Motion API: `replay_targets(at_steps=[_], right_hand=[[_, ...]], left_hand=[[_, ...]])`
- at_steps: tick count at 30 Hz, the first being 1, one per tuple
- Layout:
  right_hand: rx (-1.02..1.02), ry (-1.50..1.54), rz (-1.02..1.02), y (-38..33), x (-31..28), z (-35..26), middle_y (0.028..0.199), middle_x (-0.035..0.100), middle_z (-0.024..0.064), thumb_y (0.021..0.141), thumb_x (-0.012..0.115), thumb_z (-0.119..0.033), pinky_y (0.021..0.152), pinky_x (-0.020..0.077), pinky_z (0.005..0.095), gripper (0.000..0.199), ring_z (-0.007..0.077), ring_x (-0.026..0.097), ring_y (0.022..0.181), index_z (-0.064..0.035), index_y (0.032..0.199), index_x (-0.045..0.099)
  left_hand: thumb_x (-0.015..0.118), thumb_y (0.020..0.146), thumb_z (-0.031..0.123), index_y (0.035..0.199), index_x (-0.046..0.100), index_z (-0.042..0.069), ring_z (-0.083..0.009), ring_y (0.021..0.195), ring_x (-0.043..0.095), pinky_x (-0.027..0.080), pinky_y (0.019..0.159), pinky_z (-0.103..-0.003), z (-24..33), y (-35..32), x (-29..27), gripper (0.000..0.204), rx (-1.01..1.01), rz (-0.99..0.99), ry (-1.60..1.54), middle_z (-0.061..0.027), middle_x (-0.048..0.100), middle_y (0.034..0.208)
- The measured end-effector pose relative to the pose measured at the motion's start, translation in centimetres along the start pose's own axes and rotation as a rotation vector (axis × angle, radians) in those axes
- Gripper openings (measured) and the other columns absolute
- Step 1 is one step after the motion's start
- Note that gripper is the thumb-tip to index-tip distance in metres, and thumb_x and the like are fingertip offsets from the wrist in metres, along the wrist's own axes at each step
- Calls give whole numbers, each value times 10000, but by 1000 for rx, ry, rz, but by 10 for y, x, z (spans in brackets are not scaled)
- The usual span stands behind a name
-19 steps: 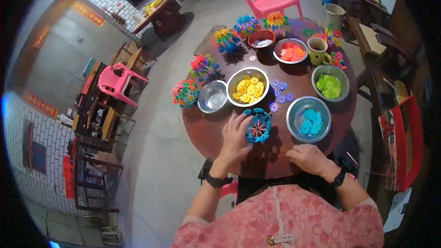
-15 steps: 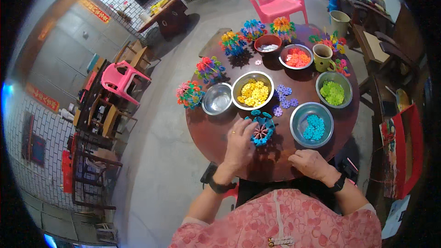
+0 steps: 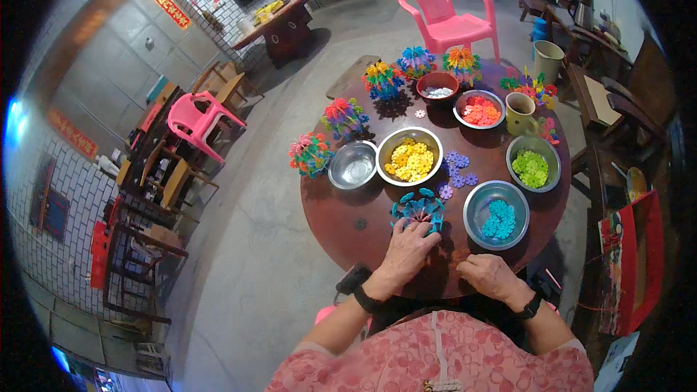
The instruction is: Assemble a colorful toy using interlocking plastic snowflake-shaped pieces.
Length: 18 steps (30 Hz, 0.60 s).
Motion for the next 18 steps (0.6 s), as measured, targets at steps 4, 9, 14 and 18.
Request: replay_targets(at_steps=[4,9,14,18], right_hand=[[-9,0,-10,0,-5,-4,723,545,82,783,566,-73,587,489,378,35,272,603,689,-89,811,553],[-3,-20,-36,-3,1,0,728,549,83,785,565,-77,585,490,375,36,271,603,692,-89,818,557],[-3,3,-44,0,-1,-3,732,551,84,784,564,-71,585,489,377,42,272,603,697,-85,823,557],[-35,11,-20,3,-1,-7,725,549,80,781,567,-65,586,487,378,44,273,601,694,-81,820,558]], left_hand=[[618,781,98,1030,620,157,-264,1156,516,299,1031,-501,3,-10,-9,255,121,26,20,-81,576,1166],[667,755,124,1057,597,140,-260,1207,477,235,1068,-526,7,-16,-31,311,2,164,-192,-70,553,1163],[745,677,155,1044,602,155,-283,1192,486,245,1034,-566,4,-17,-31,394,-147,294,-25,-24,588,1108],[711,710,154,974,639,176,-285,1182,490,248,1014,-581,-4,-18,-27,275,-114,319,104,-6,596,1078]])
Point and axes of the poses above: each hand's wrist, its own y-axis towards the middle knuckle, its own x-axis out of the palm, z = x × y, the point moved 7 cm from there along y, towards the middle knuckle
